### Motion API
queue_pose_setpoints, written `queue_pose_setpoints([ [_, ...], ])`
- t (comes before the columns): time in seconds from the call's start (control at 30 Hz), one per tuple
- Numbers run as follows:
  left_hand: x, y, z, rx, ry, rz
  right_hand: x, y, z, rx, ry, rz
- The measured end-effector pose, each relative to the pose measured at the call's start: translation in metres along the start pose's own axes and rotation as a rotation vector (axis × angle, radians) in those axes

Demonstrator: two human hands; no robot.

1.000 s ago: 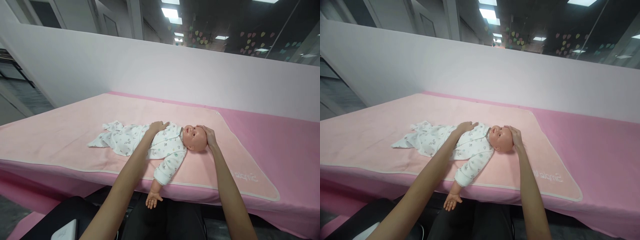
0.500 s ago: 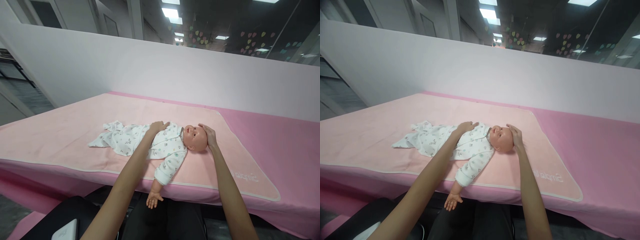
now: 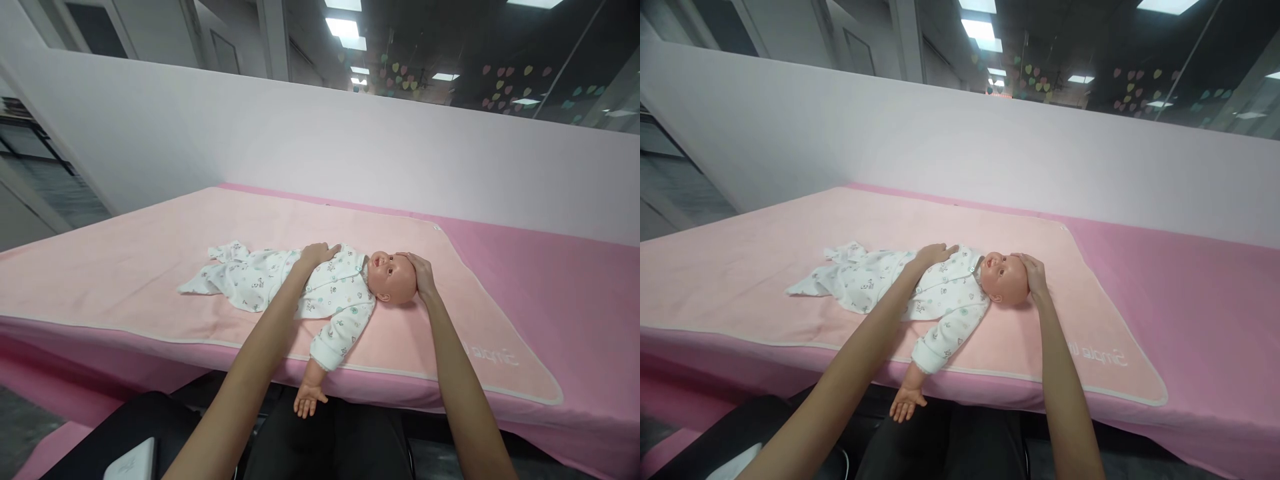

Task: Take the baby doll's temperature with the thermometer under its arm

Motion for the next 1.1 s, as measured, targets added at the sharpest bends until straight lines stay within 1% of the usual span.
queue_pose_setpoints([
  [0.33, 0.0, 0.0, -0.001, -0.007, -0.028, -0.003, -0.001, -0.001, 0.001, 0.003, 0.004, 0.016],
  [0.43, 0.0, -0.003, -0.002, -0.036, -0.061, -0.02, -0.001, 0.0, -0.003, -0.046, -0.011, -0.006],
  [0.5, 0.0, -0.005, -0.009, -0.136, -0.111, -0.011, 0.0, 0.001, -0.006, -0.082, -0.017, -0.036],
  [0.53, 0.0, -0.007, -0.015, -0.218, -0.167, 0.01, 0.0, 0.001, -0.007, -0.09, -0.016, -0.044],
  [0.6, 0.0, -0.013, -0.029, -0.404, -0.373, 0.073, 0.0, 0.001, -0.006, -0.074, -0.015, -0.033],
  [0.63, 0.0, -0.017, -0.035, -0.467, -0.514, 0.111, -0.001, 0.001, -0.005, -0.06, -0.013, -0.017],
  [0.67, -0.001, -0.021, -0.039, -0.493, -0.661, 0.155, -0.002, 0.001, -0.004, -0.043, -0.01, 0.0],
  [0.7, -0.005, -0.025, -0.04, -0.47, -0.797, 0.209, -0.003, 0.001, -0.003, -0.029, -0.006, 0.013],
  [0.73, -0.011, -0.029, -0.039, -0.401, -0.903, 0.27, -0.004, 0.0, -0.002, -0.021, 0.001, 0.024],
  [0.77, -0.021, -0.033, -0.037, -0.297, -0.963, 0.347, -0.004, 0.0, -0.001, -0.018, 0.008, 0.032],
  [0.8, -0.033, -0.039, -0.032, -0.177, -0.963, 0.426, -0.004, 0.0, -0.001, -0.023, 0.018, 0.034],
  [0.87, -0.054, -0.053, -0.021, 0.014, -0.829, 0.549, -0.005, 0.0, -0.001, -0.035, 0.034, 0.037],
  [0.9, -0.059, -0.059, -0.016, 0.042, -0.744, 0.571, -0.005, 0.0, -0.002, -0.041, 0.037, 0.04],
  [0.97, -0.064, -0.065, -0.011, 0.021, -0.646, 0.576, -0.005, -0.001, -0.002, -0.045, 0.04, 0.042],
  [1.03, -0.064, -0.065, -0.01, -0.004, -0.672, 0.555, -0.006, -0.001, -0.002, -0.042, 0.048, 0.046],
  [1.1, -0.06, -0.06, -0.009, 0.006, -0.781, 0.512, -0.006, -0.001, -0.002, -0.038, 0.053, 0.042],
])
Point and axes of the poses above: each hand's wrist, its own y-axis towards the middle knuckle, its own z-axis out of the palm, x = y × z, the point moved 7 cm from there along y, towards the middle knuckle, and after that the axes turned 1 degree about -z, right-handed, at the moved point
